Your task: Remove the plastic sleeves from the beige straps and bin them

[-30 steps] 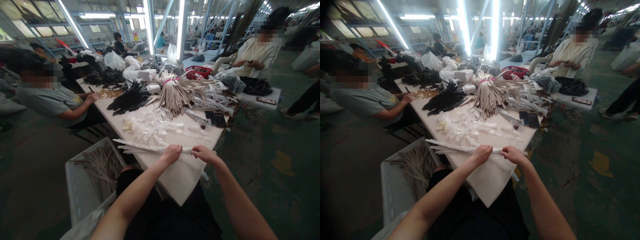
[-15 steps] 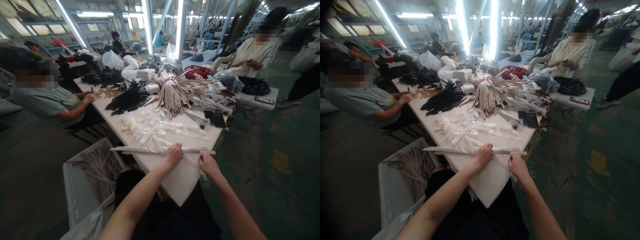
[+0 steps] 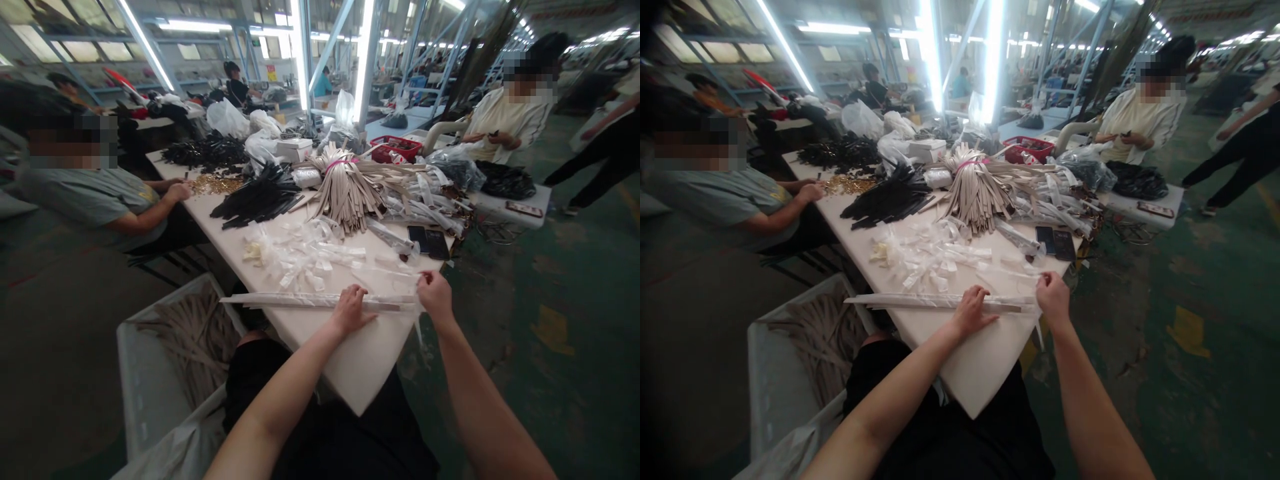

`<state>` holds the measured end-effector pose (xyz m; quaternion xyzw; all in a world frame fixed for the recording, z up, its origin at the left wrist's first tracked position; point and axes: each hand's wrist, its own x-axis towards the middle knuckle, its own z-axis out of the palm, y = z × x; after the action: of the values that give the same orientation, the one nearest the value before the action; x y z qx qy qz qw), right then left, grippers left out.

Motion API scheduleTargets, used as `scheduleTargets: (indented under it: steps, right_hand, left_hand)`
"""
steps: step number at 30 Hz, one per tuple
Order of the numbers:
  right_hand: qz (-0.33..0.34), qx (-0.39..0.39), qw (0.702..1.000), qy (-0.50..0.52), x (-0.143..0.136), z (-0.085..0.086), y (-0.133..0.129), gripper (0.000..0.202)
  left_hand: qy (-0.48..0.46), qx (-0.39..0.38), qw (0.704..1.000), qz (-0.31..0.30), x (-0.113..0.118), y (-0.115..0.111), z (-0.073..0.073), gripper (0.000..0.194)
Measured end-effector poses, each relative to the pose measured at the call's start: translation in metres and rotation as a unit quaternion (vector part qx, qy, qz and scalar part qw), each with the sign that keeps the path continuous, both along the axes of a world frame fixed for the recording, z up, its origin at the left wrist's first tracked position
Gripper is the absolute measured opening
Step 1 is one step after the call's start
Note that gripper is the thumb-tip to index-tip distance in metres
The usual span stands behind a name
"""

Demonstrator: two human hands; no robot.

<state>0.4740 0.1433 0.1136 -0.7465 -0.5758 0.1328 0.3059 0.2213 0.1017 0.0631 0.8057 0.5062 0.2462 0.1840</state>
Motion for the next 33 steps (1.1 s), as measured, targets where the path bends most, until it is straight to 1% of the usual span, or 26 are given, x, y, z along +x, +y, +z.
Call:
scheduleTargets:
  steps: [1,3,4,5,6,8,9,10,11,12,13,15,17,19,21,23,25,27,30,33]
  right_hand:
    - [0.018,0.031,0.999,0.026,-0.005,0.013,0.013,0.034]
    - [0.098,0.052,0.99,0.083,-0.029,0.034,0.027,0.037]
    - [0.15,0.048,0.981,0.112,-0.047,0.04,0.028,0.037]
    - [0.19,0.045,0.971,0.139,-0.067,0.042,0.026,0.037]
    - [0.227,0.042,0.96,0.159,-0.087,0.041,0.021,0.035]
    - [0.288,0.027,0.939,0.187,-0.123,0.032,0.007,0.031]
    - [0.309,0.016,0.93,0.198,-0.137,0.025,0.0,0.029]
    - [0.325,0.0,0.923,0.207,-0.148,0.017,-0.007,0.027]
    - [0.336,-0.019,0.916,0.218,-0.155,0.009,-0.013,0.027]
    - [0.345,-0.04,0.909,0.231,-0.16,0.003,-0.018,0.027]
    - [0.349,-0.058,0.903,0.243,-0.162,-0.003,-0.021,0.028]
    - [0.346,-0.085,0.896,0.265,-0.162,-0.012,-0.027,0.031]
    - [0.336,-0.116,0.888,0.293,-0.161,-0.016,-0.031,0.034]
    - [0.33,-0.161,0.865,0.342,-0.159,-0.017,-0.035,0.037]
    - [0.33,-0.203,0.834,0.394,-0.157,-0.017,-0.039,0.04]
    - [0.332,-0.227,0.815,0.417,-0.156,-0.016,-0.043,0.041]
    - [0.341,-0.243,0.809,0.413,-0.155,-0.015,-0.047,0.038]
    - [0.351,-0.254,0.806,0.404,-0.154,-0.015,-0.05,0.033]
    - [0.353,-0.264,0.808,0.39,-0.152,-0.014,-0.053,0.03]
    - [0.35,-0.273,0.818,0.367,-0.144,-0.01,-0.052,0.032]
  left_hand:
    - [-0.021,0.001,1.0,0.002,0.0,0.0,0.001,0.057]
    - [-0.108,-0.023,0.993,0.029,0.002,0.002,0.005,0.046]
    - [-0.178,-0.055,0.981,0.048,0.002,0.004,0.008,0.044]
    - [-0.26,-0.096,0.958,0.066,0.002,0.007,0.011,0.048]
    - [-0.348,-0.141,0.924,0.08,0.0,0.011,0.015,0.053]
    - [-0.505,-0.207,0.833,0.093,-0.01,0.021,0.025,0.056]
    - [-0.565,-0.22,0.789,0.097,-0.018,0.026,0.031,0.055]
    - [-0.609,-0.224,0.754,0.102,-0.029,0.031,0.037,0.051]
    - [-0.638,-0.222,0.729,0.109,-0.04,0.034,0.044,0.046]
    - [-0.655,-0.221,0.713,0.117,-0.053,0.037,0.05,0.041]
    - [-0.665,-0.224,0.702,0.123,-0.065,0.038,0.055,0.037]
    - [-0.668,-0.242,0.693,0.124,-0.084,0.036,0.063,0.034]
    - [-0.661,-0.266,0.692,0.116,-0.096,0.031,0.067,0.039]
    - [-0.656,-0.268,0.697,0.112,-0.1,0.026,0.067,0.051]
    - [-0.656,-0.245,0.704,0.118,-0.1,0.022,0.067,0.061]
    - [-0.657,-0.225,0.708,0.13,-0.1,0.022,0.068,0.056]
    - [-0.653,-0.213,0.711,0.151,-0.1,0.025,0.07,0.045]
    - [-0.648,-0.196,0.714,0.178,-0.103,0.03,0.07,0.04]
    - [-0.642,-0.146,0.717,0.23,-0.11,0.04,0.066,0.043]
    - [-0.639,-0.072,0.709,0.289,-0.124,0.051,0.054,0.047]
